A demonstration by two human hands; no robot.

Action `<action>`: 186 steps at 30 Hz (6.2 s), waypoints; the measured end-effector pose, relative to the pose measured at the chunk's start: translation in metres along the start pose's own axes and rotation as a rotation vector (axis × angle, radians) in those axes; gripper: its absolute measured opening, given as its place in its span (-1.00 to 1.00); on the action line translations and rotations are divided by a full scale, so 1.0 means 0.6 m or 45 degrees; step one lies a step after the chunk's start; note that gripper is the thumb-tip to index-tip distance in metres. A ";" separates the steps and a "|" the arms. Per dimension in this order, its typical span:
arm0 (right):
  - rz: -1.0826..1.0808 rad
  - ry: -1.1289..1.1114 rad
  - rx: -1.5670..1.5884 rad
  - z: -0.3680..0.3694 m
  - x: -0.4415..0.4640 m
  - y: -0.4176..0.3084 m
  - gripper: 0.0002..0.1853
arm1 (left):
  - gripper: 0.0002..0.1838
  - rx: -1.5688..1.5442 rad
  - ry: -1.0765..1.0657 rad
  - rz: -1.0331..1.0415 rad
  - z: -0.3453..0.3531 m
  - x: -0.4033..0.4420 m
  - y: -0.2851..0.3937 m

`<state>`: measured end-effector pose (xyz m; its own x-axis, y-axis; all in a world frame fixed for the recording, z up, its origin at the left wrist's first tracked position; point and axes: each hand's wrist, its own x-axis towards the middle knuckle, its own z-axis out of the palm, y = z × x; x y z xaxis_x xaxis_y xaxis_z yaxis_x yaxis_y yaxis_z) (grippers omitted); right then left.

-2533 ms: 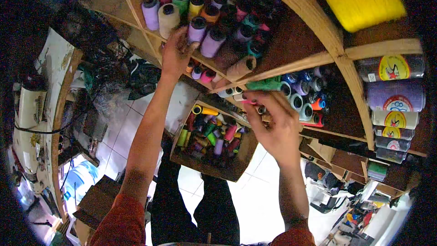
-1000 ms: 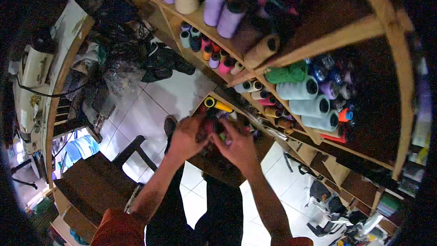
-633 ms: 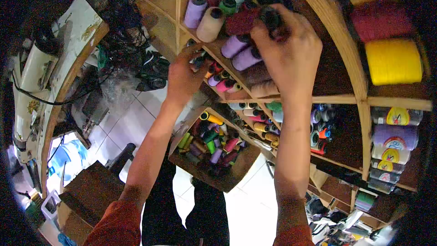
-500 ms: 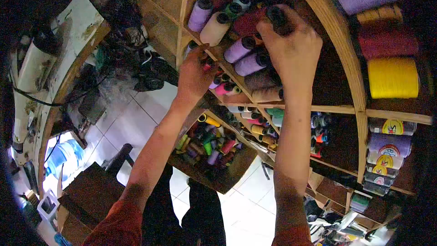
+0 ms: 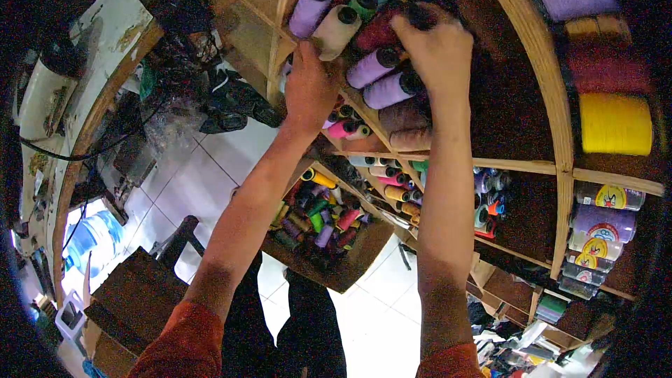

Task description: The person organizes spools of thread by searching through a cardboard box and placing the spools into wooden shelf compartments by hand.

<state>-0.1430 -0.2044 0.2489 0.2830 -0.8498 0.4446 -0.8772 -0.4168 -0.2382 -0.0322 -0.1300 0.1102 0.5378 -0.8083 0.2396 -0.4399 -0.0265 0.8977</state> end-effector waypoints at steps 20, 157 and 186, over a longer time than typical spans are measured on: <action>0.018 -0.705 -0.009 -0.017 0.046 -0.011 -0.54 | -0.40 -0.224 0.022 0.197 0.039 -0.045 0.008; 1.287 0.174 0.188 0.501 -1.012 0.381 -0.13 | -0.04 1.178 -0.991 -0.332 0.359 -0.672 -0.501; 2.220 0.244 2.040 0.335 -1.109 0.341 -0.37 | -0.12 1.312 -1.402 -0.688 0.396 -0.626 -0.555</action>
<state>-0.4329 0.2110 -0.2689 -0.2024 -0.5606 -0.8030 0.7255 0.4650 -0.5074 -0.2586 0.0425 -0.3667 0.2284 -0.5713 -0.7883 -0.8988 -0.4350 0.0548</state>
